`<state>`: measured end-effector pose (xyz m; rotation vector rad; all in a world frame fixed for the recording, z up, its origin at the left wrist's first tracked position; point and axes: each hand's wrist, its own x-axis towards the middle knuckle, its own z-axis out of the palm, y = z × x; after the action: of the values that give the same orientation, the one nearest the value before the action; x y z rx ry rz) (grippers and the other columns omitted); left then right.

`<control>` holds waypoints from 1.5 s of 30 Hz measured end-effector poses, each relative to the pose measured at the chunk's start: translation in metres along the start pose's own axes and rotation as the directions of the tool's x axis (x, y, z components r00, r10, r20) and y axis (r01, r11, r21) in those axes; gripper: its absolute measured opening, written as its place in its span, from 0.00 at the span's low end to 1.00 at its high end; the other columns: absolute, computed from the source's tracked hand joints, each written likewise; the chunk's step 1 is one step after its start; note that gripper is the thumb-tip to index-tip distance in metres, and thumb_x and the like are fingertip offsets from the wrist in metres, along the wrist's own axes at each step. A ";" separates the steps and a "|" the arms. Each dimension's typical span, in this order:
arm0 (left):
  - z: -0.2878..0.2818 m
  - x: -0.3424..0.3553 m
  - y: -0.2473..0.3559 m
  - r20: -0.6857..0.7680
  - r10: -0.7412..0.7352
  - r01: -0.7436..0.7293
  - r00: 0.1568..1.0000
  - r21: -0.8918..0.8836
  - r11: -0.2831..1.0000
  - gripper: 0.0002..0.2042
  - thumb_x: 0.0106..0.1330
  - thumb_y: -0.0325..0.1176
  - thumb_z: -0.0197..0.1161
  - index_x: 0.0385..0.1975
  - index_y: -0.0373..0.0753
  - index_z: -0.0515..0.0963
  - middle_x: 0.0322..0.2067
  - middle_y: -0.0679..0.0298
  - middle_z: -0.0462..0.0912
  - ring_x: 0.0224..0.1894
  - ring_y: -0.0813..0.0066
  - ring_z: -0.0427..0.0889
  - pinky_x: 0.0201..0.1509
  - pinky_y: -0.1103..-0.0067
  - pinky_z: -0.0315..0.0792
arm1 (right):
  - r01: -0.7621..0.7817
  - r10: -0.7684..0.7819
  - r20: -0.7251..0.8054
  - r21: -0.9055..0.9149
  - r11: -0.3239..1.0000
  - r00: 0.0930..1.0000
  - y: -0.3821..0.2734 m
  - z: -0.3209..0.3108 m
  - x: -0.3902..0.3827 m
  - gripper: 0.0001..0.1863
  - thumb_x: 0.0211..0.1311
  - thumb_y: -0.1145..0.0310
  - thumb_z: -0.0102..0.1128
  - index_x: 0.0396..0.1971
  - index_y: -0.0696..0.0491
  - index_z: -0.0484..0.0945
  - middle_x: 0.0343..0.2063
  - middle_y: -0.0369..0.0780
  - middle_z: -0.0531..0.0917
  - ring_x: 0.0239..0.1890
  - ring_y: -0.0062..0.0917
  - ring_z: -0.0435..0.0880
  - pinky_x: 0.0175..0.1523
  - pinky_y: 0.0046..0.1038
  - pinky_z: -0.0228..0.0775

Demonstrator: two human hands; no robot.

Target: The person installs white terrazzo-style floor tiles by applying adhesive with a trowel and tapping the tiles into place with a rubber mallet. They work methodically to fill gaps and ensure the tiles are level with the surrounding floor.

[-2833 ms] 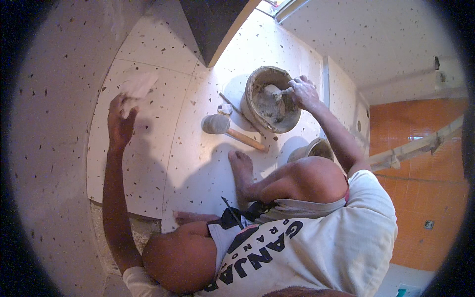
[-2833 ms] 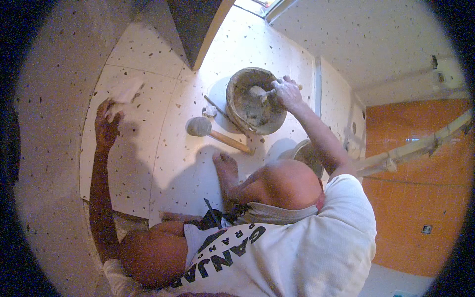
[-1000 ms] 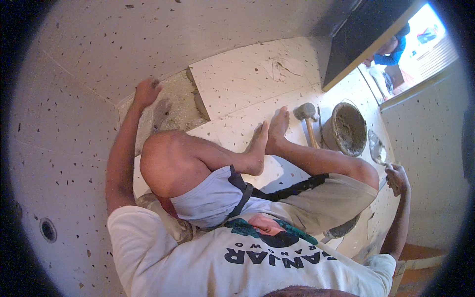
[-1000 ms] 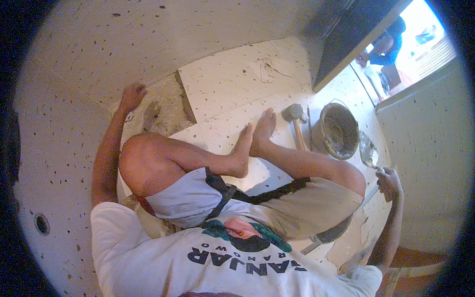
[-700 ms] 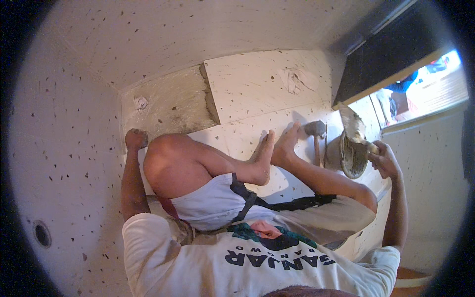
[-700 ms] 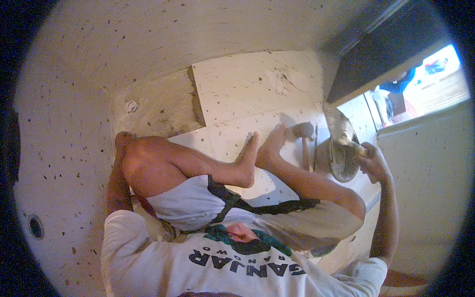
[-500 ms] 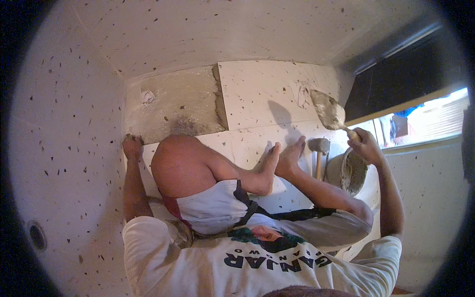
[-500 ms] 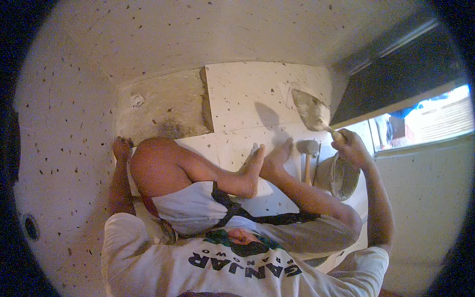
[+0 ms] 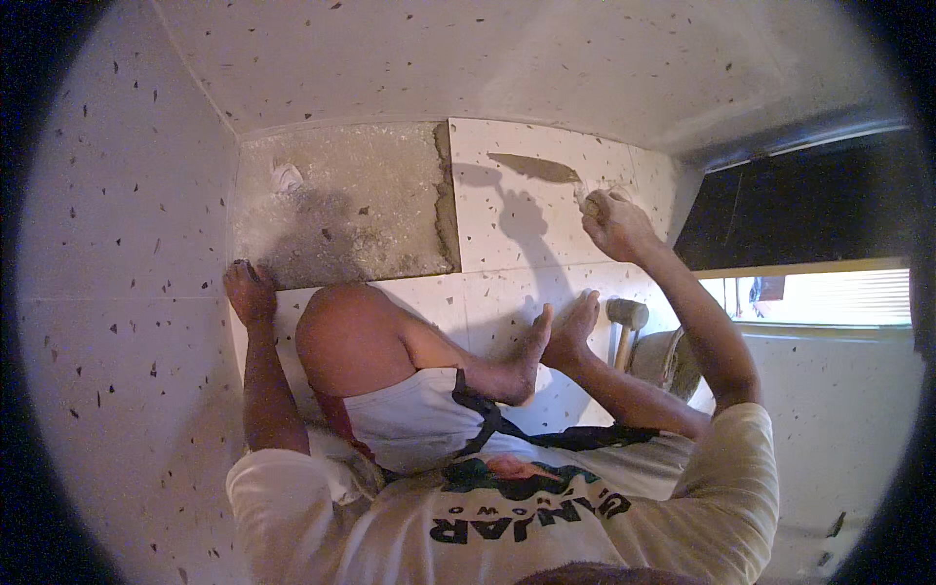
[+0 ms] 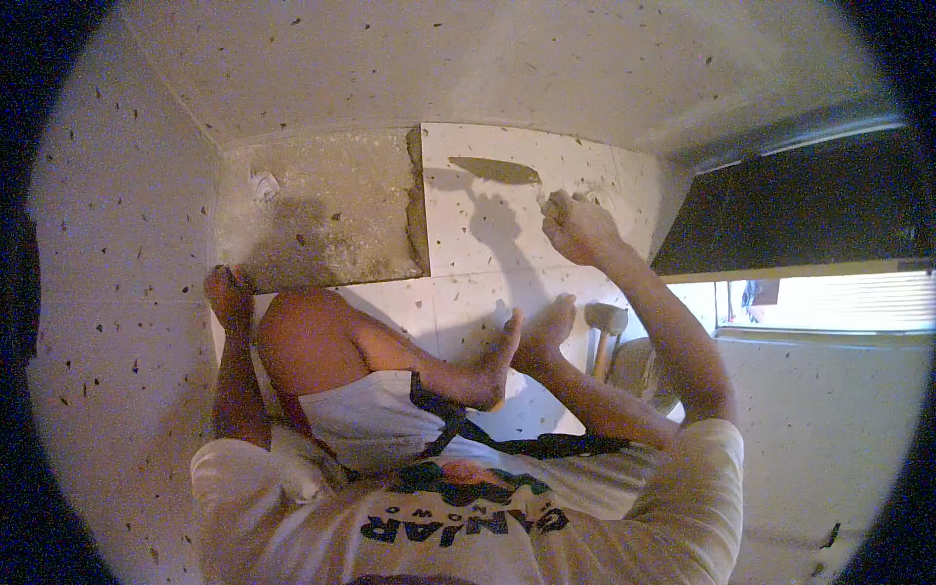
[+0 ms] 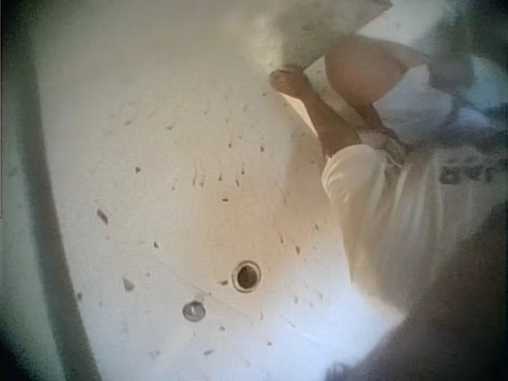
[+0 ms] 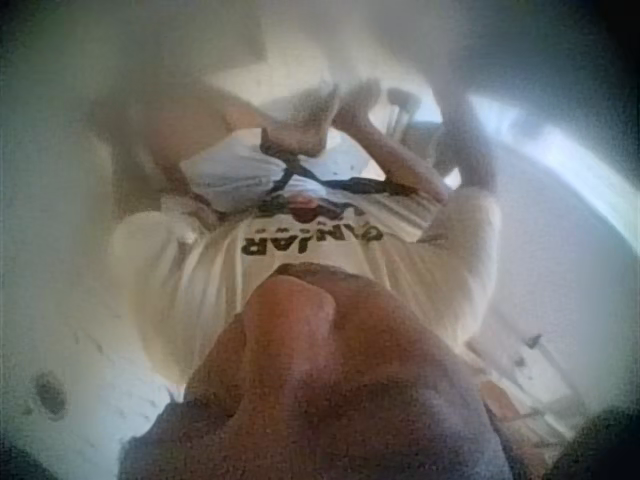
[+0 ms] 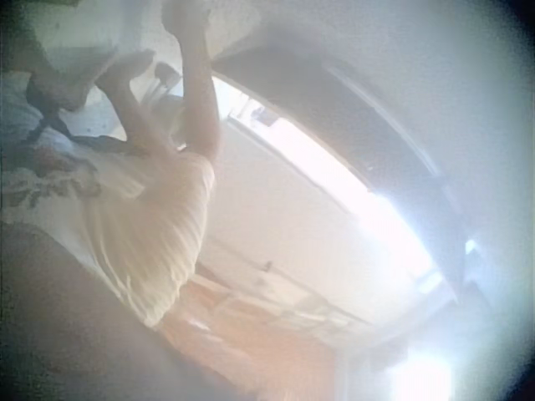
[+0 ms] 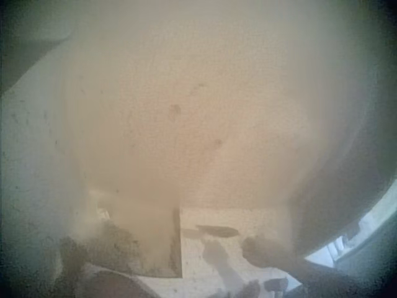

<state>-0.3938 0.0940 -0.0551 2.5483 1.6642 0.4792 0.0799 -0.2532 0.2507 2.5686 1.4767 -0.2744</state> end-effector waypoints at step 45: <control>0.017 -0.001 -0.007 -0.092 -0.064 0.061 0.994 -0.035 0.998 0.21 0.70 0.42 0.53 0.49 0.27 0.77 0.52 0.41 0.78 0.59 0.41 0.73 0.70 0.59 0.62 | 0.109 -0.031 0.192 -0.407 0.907 0.981 -0.101 0.030 0.205 0.10 0.60 0.68 0.55 0.36 0.54 0.84 0.35 0.48 0.86 0.40 0.41 0.87 0.45 0.42 0.80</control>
<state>-0.3957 0.0980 -0.0732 2.4789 1.7452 0.6237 0.0910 -0.0389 0.1674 2.0981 1.3863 -0.1733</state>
